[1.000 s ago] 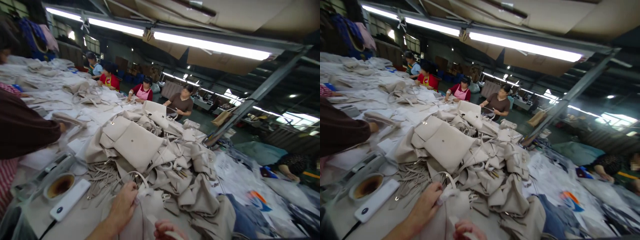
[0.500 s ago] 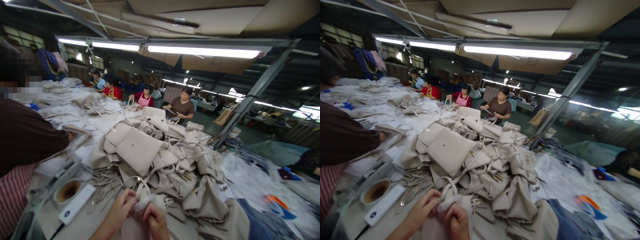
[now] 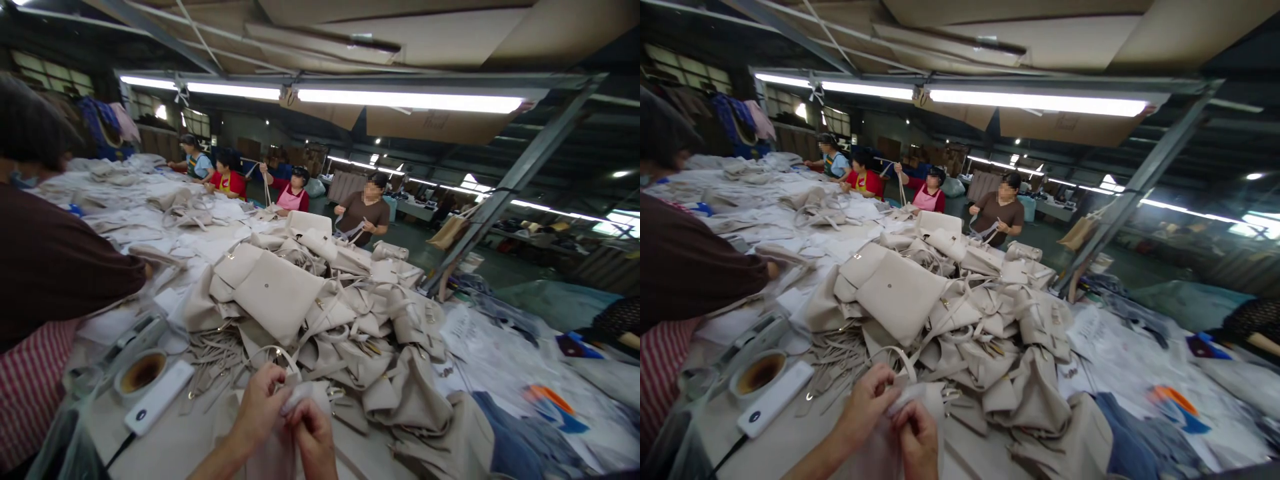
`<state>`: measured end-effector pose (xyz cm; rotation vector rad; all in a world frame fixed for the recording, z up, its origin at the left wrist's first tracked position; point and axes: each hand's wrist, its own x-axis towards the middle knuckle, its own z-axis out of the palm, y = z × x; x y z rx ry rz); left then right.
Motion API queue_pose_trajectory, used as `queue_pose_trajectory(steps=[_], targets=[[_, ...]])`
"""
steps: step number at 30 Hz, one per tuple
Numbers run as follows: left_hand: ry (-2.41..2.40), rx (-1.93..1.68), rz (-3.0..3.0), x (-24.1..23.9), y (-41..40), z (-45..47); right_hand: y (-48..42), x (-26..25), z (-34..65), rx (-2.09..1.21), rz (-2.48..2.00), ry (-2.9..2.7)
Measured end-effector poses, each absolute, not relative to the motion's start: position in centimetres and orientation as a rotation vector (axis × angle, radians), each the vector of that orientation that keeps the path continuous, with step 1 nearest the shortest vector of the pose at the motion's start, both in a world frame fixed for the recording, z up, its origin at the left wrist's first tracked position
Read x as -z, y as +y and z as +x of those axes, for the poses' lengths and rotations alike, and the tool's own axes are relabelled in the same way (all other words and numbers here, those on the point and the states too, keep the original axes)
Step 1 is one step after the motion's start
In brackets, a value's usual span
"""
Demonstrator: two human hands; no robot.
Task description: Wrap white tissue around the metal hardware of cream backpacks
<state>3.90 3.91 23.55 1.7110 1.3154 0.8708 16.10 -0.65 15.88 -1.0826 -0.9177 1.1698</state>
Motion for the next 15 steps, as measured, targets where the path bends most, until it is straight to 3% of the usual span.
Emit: queue_pose_trajectory(steps=[3,7,10,15], targets=[[1.224,-0.924,2.180,-23.4,2.0,3.8,-2.2,-14.6,15.7,-1.317,-1.101,-0.741],[0.857,-0.698,2.613,-21.8,-1.4,3.0,-5.4,-14.2,16.0,-1.500,-1.241,-0.709],[0.660,-0.604,2.656,-20.1,-3.0,2.1,-6.8,-16.3,16.2,-1.523,-1.241,-0.780],[0.796,-0.622,2.352,-19.3,-3.9,1.1,-6.5,-19.5,15.4,-1.532,-1.119,-0.813]])
